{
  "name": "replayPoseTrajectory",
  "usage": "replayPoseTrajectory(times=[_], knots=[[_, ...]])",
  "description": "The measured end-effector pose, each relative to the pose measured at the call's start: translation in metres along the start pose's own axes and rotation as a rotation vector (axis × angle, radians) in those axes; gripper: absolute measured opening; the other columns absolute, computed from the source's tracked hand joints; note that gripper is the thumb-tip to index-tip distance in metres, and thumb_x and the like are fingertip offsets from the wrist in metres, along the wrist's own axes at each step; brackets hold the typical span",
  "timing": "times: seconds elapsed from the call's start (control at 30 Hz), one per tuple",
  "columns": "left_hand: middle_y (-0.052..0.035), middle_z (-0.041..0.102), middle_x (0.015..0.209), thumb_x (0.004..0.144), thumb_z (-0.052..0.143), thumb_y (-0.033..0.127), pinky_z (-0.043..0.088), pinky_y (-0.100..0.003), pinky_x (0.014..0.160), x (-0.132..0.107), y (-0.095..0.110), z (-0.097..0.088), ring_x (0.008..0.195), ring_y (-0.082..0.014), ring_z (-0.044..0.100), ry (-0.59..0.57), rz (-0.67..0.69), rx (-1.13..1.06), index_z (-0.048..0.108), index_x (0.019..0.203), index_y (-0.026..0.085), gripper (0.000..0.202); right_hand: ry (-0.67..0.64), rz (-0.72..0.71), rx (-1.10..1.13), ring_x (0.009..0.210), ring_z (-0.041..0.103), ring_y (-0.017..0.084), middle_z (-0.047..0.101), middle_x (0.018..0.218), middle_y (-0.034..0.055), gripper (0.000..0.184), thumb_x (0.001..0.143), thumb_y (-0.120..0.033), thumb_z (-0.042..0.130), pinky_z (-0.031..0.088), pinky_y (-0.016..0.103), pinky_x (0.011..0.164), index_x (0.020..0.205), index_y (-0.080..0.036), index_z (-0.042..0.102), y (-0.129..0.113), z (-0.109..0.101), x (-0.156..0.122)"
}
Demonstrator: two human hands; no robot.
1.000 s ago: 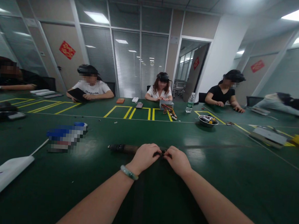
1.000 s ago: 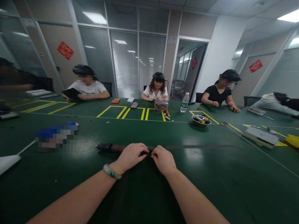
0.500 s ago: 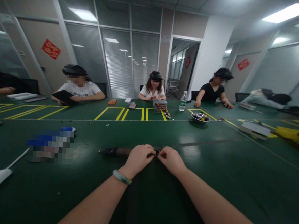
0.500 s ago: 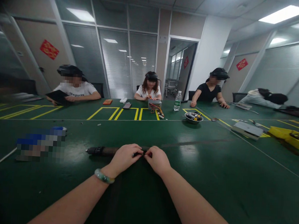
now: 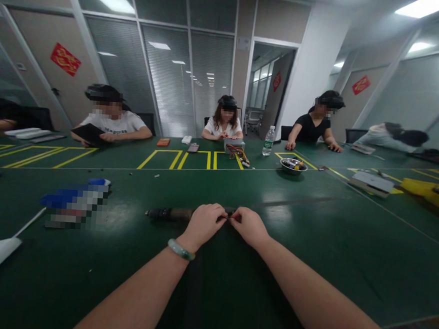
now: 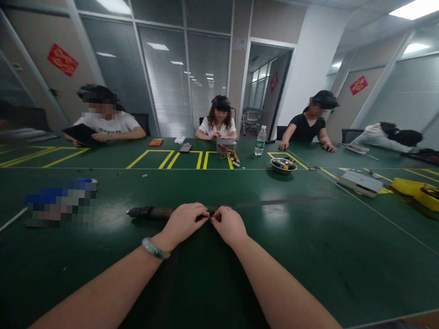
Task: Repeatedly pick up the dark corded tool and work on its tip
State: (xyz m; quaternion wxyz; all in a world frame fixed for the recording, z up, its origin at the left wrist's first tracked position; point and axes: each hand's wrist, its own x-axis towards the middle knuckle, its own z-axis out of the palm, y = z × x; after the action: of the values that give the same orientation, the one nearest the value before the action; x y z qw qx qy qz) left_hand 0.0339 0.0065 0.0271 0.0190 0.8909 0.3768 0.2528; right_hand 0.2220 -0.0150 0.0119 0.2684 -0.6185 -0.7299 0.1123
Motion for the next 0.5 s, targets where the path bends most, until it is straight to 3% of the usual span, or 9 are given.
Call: replayPoseTrajectory(times=[0.23, 0.5], knots=[[-0.0020, 0.064, 0.098, 0.086, 0.059, 0.020, 0.045, -0.033, 0.085, -0.0003, -0.0019, 0.0009, 0.092, -0.0186, 0.059, -0.005, 0.013, -0.014, 0.063, 0.095, 0.021, 0.010, 0.030, -0.177, -0.265, 0.083, 0.058, 0.018, 0.061, 0.092, 0.0037, 0.005, 0.091, -0.023, 0.060, 0.043, 0.027, 0.074, 0.089, -0.019, 0.062, -0.0023, 0.0007, 0.0017], [-0.0028, 0.064, 0.099, 0.087, 0.058, 0.019, 0.045, -0.034, 0.086, -0.0007, -0.0008, -0.0018, 0.094, -0.0190, 0.060, -0.019, 0.002, -0.023, 0.063, 0.096, 0.020, 0.011, 0.024, -0.332, -0.420, 0.089, 0.055, 0.020, 0.061, 0.093, 0.0074, 0.014, 0.095, -0.022, 0.052, 0.042, 0.030, 0.086, 0.092, -0.018, 0.066, -0.0024, -0.0038, 0.0050]])
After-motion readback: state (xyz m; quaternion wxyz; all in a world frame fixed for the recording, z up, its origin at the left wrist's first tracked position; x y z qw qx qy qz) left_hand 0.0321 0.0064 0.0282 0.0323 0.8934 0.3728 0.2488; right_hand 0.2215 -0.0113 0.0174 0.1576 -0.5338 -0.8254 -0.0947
